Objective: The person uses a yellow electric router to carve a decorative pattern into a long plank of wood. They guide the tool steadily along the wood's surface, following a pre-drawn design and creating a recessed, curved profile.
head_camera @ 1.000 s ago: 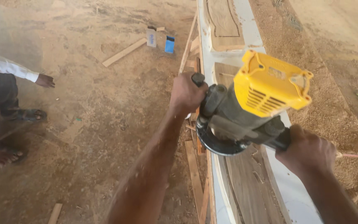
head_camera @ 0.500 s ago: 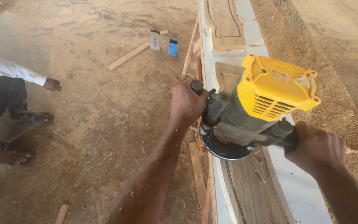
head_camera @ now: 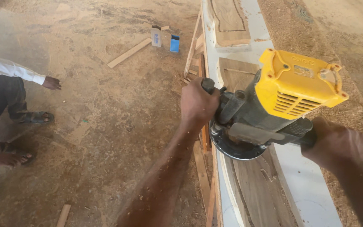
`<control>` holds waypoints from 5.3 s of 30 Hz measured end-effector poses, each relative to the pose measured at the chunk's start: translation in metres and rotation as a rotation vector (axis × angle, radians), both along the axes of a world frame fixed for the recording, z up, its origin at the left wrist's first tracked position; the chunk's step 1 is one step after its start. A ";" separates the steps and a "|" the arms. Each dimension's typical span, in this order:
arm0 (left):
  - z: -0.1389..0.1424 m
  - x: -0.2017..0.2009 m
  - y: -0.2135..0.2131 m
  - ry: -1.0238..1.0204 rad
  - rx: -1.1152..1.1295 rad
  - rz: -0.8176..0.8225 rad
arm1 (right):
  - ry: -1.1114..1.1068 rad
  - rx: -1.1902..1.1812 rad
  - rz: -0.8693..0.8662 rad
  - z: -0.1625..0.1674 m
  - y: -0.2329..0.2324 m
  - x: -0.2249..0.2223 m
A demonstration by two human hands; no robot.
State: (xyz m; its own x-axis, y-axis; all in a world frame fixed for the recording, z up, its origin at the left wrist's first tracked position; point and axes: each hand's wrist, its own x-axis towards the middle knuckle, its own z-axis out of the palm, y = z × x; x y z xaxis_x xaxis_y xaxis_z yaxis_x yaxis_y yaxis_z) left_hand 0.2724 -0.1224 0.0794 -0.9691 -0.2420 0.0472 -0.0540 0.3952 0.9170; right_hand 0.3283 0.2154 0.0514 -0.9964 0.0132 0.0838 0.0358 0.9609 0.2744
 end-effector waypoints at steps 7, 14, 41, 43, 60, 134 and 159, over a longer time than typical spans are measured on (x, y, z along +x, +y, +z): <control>-0.004 -0.018 -0.022 0.108 -0.020 0.020 | 0.015 -0.018 -0.042 0.006 -0.025 -0.023; -0.009 -0.019 -0.023 0.089 -0.006 -0.006 | 0.081 -0.021 0.025 -0.006 -0.017 -0.013; -0.010 -0.036 -0.004 0.129 0.010 -0.025 | 0.009 -0.040 -0.042 -0.006 -0.002 -0.037; -0.015 -0.037 -0.001 0.123 0.012 -0.020 | 0.022 -0.028 -0.035 -0.010 0.001 -0.041; -0.031 -0.051 0.008 0.163 0.022 0.027 | 0.081 -0.060 0.059 -0.020 0.010 -0.063; -0.039 -0.083 0.007 0.214 0.027 0.005 | 0.210 -0.059 0.206 -0.030 0.021 -0.089; -0.045 -0.104 -0.016 0.203 0.025 -0.150 | 0.264 -0.001 0.167 -0.031 -0.008 -0.060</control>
